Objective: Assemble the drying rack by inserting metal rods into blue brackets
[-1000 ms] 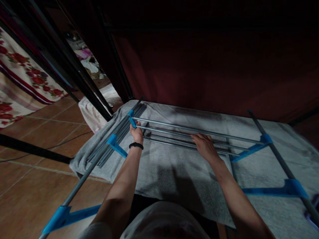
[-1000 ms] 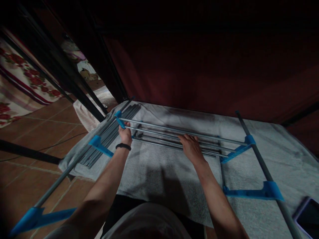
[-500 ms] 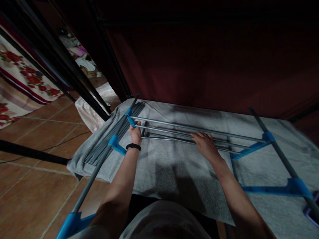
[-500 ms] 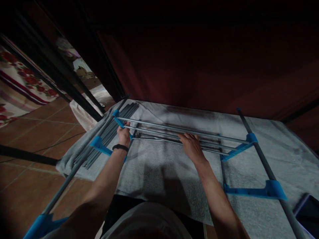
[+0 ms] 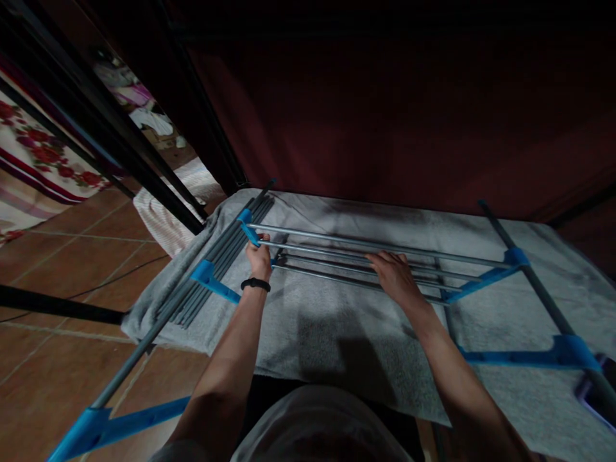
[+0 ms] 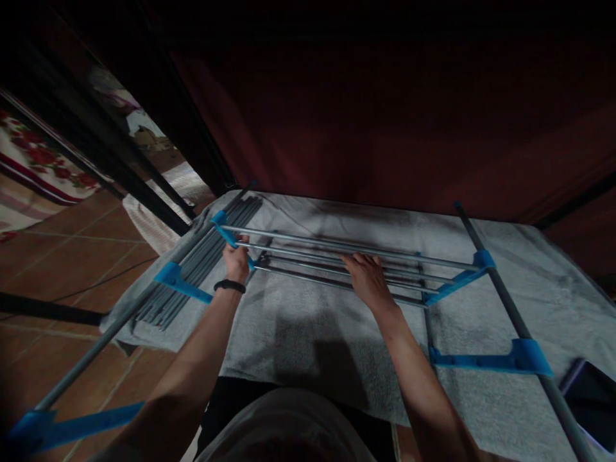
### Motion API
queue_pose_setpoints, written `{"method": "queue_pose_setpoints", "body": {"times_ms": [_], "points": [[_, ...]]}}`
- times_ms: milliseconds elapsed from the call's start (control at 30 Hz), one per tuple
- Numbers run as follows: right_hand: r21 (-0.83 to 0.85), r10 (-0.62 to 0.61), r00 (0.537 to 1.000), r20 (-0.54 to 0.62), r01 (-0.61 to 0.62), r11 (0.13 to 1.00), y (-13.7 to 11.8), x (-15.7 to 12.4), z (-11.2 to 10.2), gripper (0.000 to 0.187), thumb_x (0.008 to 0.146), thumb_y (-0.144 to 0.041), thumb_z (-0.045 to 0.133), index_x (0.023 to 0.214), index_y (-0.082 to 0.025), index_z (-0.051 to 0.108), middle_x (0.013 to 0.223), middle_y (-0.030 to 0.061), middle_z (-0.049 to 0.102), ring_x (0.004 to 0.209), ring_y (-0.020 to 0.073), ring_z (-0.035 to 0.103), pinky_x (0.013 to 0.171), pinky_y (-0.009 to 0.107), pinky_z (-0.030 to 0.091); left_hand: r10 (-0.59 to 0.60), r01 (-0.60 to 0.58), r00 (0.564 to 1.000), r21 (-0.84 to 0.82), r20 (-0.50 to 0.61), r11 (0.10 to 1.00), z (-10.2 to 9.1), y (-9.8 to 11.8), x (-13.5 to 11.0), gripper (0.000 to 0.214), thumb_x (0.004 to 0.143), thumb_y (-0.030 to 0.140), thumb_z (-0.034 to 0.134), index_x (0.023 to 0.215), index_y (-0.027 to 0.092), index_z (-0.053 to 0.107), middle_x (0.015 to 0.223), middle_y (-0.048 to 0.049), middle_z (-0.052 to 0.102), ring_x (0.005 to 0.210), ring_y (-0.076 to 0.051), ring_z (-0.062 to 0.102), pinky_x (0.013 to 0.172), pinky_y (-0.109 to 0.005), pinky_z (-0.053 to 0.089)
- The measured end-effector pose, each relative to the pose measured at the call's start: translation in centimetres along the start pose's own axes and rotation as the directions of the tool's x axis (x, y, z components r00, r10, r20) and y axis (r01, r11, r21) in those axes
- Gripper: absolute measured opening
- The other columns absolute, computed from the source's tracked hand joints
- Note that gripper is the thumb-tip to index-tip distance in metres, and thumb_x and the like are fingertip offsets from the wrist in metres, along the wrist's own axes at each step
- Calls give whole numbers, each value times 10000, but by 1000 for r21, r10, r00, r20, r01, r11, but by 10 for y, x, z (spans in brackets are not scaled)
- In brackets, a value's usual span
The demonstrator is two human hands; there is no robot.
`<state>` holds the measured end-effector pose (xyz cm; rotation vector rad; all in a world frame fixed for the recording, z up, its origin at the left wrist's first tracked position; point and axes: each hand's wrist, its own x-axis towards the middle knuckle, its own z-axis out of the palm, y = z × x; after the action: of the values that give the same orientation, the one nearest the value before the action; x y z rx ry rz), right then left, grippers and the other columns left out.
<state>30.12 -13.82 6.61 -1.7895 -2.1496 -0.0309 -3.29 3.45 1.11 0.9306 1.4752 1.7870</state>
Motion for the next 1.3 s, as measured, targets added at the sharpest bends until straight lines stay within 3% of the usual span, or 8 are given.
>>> {"method": "queue_pose_setpoints", "body": {"times_ms": [400, 567, 667, 800, 867, 1000, 1167, 1300], "points": [[-27, 4, 999, -51, -6, 1000, -6, -3, -1, 359, 1001, -237, 459, 1326, -240, 613, 1163, 94, 684, 1095, 243, 571, 966, 383, 354, 27, -29, 998, 37, 51, 999, -3, -2, 1, 156, 720, 240, 721, 798, 169, 606, 714, 17, 577, 648, -105, 523, 672, -254, 458], [30, 80, 972, -220, -75, 997, -13, -16, 3, 449, 997, -261, 441, 1441, -220, 498, 1344, 121, 587, 1261, 267, 481, 1088, 427, 339, 58, -61, 998, 79, 36, 995, -5, -5, 3, 441, 665, 119, 722, 1072, 196, 569, 926, -14, 618, 842, -150, 608, 853, -294, 502], [144, 169, 908, -383, -122, 982, -10, -43, 16, 445, 989, -222, 401, 1422, -240, 502, 1357, 113, 564, 1288, 240, 477, 1092, 433, 372, 129, -126, 992, 189, -4, 974, -17, -10, -14, 603, 707, 132, 705, 1259, 204, 473, 1156, -79, 593, 1026, -195, 604, 965, -348, 486], [291, 386, 718, -580, -261, 921, 3, -97, 39, 410, 948, -192, 409, 1319, -242, 575, 1301, 114, 568, 1261, 248, 496, 1059, 479, 414, 318, -313, 946, 437, 64, 843, -44, -19, -66, 470, 842, 206, 591, 1290, 164, 455, 1313, -161, 502, 1221, -263, 506, 1051, -433, 442], [357, 493, 661, -566, -342, 869, 10, -122, 48, 372, 933, -206, 421, 1257, -230, 601, 1260, 116, 576, 1241, 260, 501, 1061, 505, 410, 355, -462, 886, 485, 300, 743, -52, -24, -92, 379, 866, 193, 542, 1243, 178, 510, 1265, -147, 526, 1229, -276, 500, 1063, -452, 439], [467, 662, 601, -448, -473, 747, 23, -152, 62, 363, 897, -225, 429, 1223, -194, 586, 1235, 136, 561, 1238, 279, 494, 1081, 520, 396, 378, -717, 661, 396, 648, 574, -40, -28, -117, 289, 910, 196, 466, 1173, 209, 586, 1250, -125, 563, 1242, -290, 502, 1094, -489, 414], [565, 781, 462, -419, -540, 623, 39, -159, 75, 505, 862, -246, 452, 1359, -163, 476, 1365, 173, 481, 1325, 288, 443, 1156, 515, 334, 281, -844, 427, 267, 859, 465, 10, -30, -114, 385, 961, 283, 407, 1283, 167, 584, 1266, -157, 601, 1178, -300, 554, 1034, -467, 446], [559, 802, 419, -426, -576, 597, 59, -156, 88, 633, 835, -235, 464, 1452, -122, 380, 1456, 204, 400, 1415, 290, 362, 1191, 492, 300, 71, -881, 331, 281, 941, 381, 40, -32, -107, 446, 962, 253, 367, 1340, 158, 585, 1273, -161, 646, 1198, -319, 570, 1057, -498, 396]]}}
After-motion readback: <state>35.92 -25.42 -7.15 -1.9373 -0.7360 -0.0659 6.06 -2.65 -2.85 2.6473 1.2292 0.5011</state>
